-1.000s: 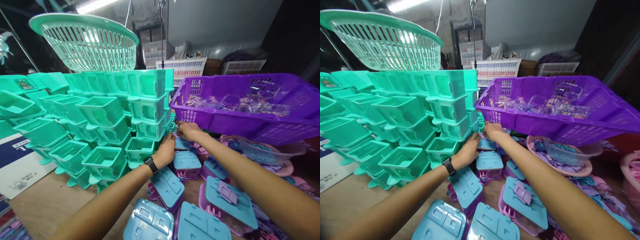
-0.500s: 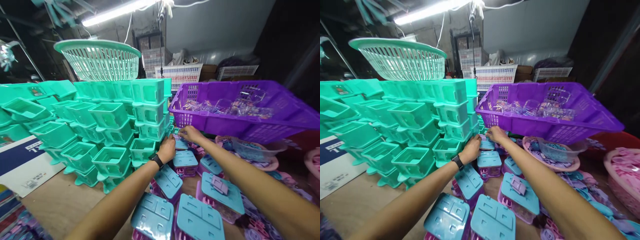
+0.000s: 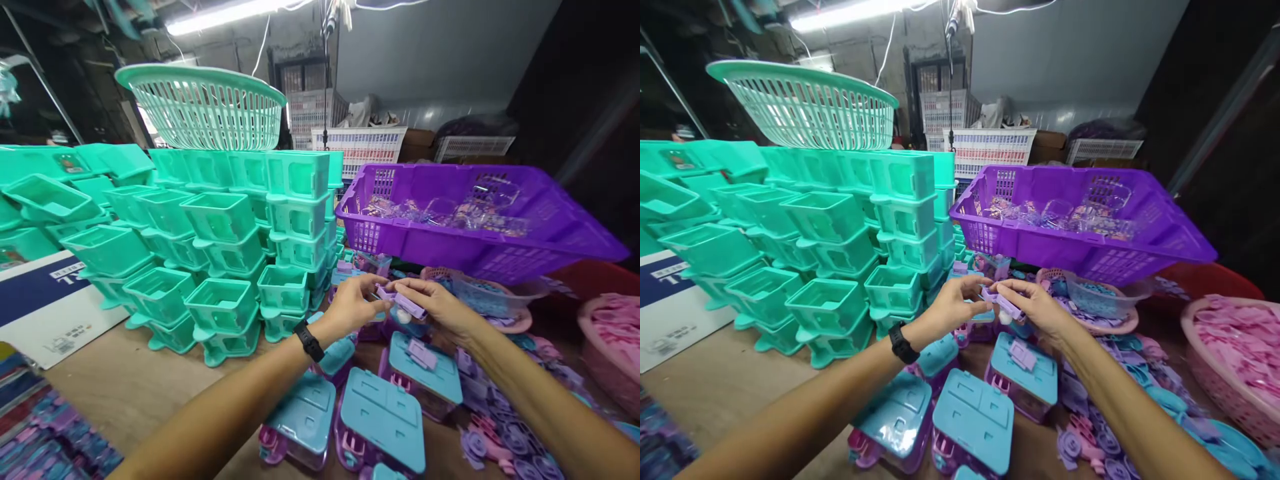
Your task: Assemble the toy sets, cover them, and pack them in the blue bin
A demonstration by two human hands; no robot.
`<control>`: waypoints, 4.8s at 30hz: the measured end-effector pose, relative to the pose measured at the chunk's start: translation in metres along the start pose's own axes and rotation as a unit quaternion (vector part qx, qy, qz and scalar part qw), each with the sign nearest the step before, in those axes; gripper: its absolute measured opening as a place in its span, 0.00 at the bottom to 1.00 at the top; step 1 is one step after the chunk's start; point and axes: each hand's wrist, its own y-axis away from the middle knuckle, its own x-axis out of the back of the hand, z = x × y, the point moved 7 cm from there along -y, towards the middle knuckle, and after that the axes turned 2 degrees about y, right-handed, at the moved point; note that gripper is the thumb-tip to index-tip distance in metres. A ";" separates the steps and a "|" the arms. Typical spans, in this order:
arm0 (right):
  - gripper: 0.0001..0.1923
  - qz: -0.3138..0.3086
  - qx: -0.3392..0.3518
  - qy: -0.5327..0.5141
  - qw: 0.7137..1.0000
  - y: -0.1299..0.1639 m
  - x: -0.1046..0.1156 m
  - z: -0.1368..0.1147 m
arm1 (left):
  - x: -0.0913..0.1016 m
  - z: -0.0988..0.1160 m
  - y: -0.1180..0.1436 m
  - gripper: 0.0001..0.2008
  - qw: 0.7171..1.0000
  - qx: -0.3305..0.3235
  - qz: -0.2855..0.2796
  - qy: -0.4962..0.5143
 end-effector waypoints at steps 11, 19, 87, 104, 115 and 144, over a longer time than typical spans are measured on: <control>0.17 0.130 0.211 0.248 0.936 0.010 0.011 -0.044 | 0.036 0.008 0.019 0.06 0.985 -0.080 0.102 -0.112; 0.27 0.027 0.071 0.155 0.985 -0.008 -0.010 -0.016 | 0.030 -0.006 -0.003 0.19 0.982 0.070 0.054 0.169; 0.23 -0.018 0.019 0.448 0.894 0.069 0.038 0.009 | -0.010 0.012 0.034 0.11 0.856 -0.121 -0.045 -0.501; 0.18 0.026 0.134 0.388 0.912 0.061 0.067 0.007 | -0.069 0.009 -0.006 0.14 0.921 -0.044 -0.138 -0.362; 0.14 -0.091 0.112 0.582 0.800 -0.004 0.078 0.015 | -0.088 -0.028 -0.062 0.44 0.917 0.016 -0.191 -0.349; 0.22 0.055 0.068 0.400 0.912 -0.006 0.077 -0.007 | -0.056 -0.022 -0.066 0.05 0.977 -0.006 0.035 -0.208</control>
